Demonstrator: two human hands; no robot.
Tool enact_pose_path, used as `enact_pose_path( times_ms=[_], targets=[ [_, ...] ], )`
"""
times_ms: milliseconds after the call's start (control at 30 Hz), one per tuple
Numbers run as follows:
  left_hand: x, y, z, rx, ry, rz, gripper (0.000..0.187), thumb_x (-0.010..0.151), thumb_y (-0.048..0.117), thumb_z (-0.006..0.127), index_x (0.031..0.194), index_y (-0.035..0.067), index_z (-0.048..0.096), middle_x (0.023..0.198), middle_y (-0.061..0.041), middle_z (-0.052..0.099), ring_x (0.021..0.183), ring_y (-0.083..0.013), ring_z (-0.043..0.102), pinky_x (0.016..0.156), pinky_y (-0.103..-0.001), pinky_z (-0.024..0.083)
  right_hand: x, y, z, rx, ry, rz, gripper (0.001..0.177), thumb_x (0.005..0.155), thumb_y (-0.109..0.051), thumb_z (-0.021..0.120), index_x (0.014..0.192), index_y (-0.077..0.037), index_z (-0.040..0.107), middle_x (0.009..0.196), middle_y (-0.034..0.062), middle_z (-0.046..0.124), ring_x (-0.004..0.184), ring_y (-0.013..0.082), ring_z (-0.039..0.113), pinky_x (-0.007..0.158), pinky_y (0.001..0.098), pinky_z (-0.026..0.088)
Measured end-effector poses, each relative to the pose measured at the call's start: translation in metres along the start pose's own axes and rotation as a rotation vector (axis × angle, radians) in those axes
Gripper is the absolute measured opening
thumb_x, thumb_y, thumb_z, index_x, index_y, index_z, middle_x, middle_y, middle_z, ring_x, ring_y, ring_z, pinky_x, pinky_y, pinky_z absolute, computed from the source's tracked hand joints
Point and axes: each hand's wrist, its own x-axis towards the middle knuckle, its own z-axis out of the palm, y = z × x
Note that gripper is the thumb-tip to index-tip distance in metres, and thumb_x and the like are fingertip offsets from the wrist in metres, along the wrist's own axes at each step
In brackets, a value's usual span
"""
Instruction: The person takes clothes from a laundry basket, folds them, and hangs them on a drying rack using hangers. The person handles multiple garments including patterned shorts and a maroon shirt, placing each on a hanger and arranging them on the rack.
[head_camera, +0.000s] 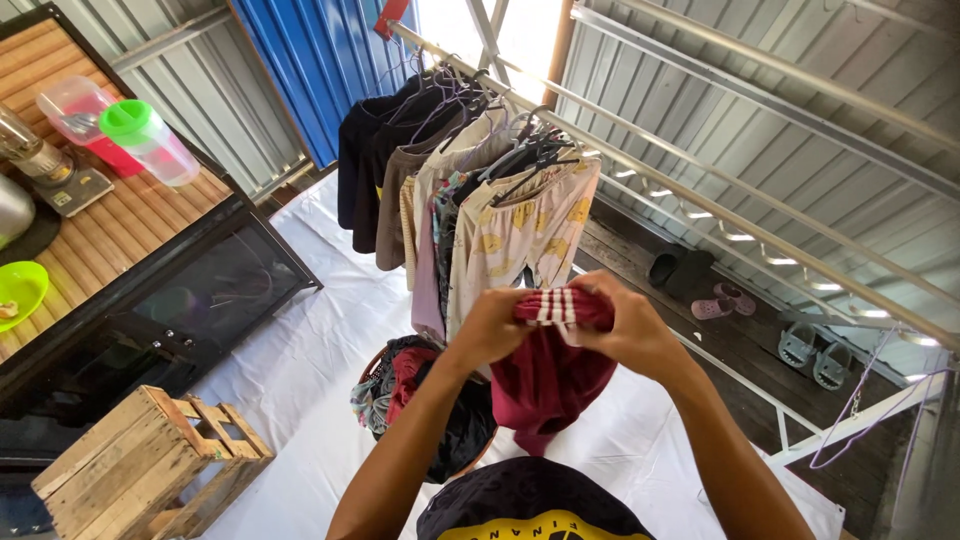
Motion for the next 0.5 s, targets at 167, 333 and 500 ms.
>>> enact_pose_path(
  times_ms=[167,333,500],
  targets=[
    [-0.018,0.04,-0.042,-0.382,-0.076,-0.09,0.025,0.077,-0.002,0.066,0.095,0.013,0.073,0.079,-0.006,0.064,0.08,-0.0227,0.061,0.08,-0.037,0.049,0.006,0.016,0.017,-0.475,-0.043,-0.078,0.038,0.073,-0.017,0.077,0.11,-0.015,0.07,0.098,0.0141,0.074,0.096,0.0396,0.071,0.088,0.0498,0.055],
    [-0.023,0.058,-0.05,-0.473,-0.124,-0.136,0.033,0.078,-0.009,0.064,0.105,0.009,0.07,0.09,-0.01,0.061,0.083,-0.0265,0.057,0.078,-0.037,0.046,0.008,0.019,0.025,-0.403,-0.016,0.029,0.037,0.075,-0.015,0.071,0.112,-0.019,0.073,0.092,0.0123,0.077,0.097,0.0408,0.071,0.085,0.0525,0.054],
    [-0.031,0.068,-0.052,-0.064,-0.228,-0.125,0.047,0.08,0.031,0.083,0.112,0.0,0.068,0.102,-0.027,0.073,0.099,-0.0513,0.069,0.087,-0.056,0.053,0.011,0.027,0.033,-0.094,0.026,0.022,0.046,0.071,-0.009,0.078,0.113,-0.024,0.071,0.092,0.0089,0.078,0.097,0.0328,0.075,0.087,0.0429,0.056]
  ],
)
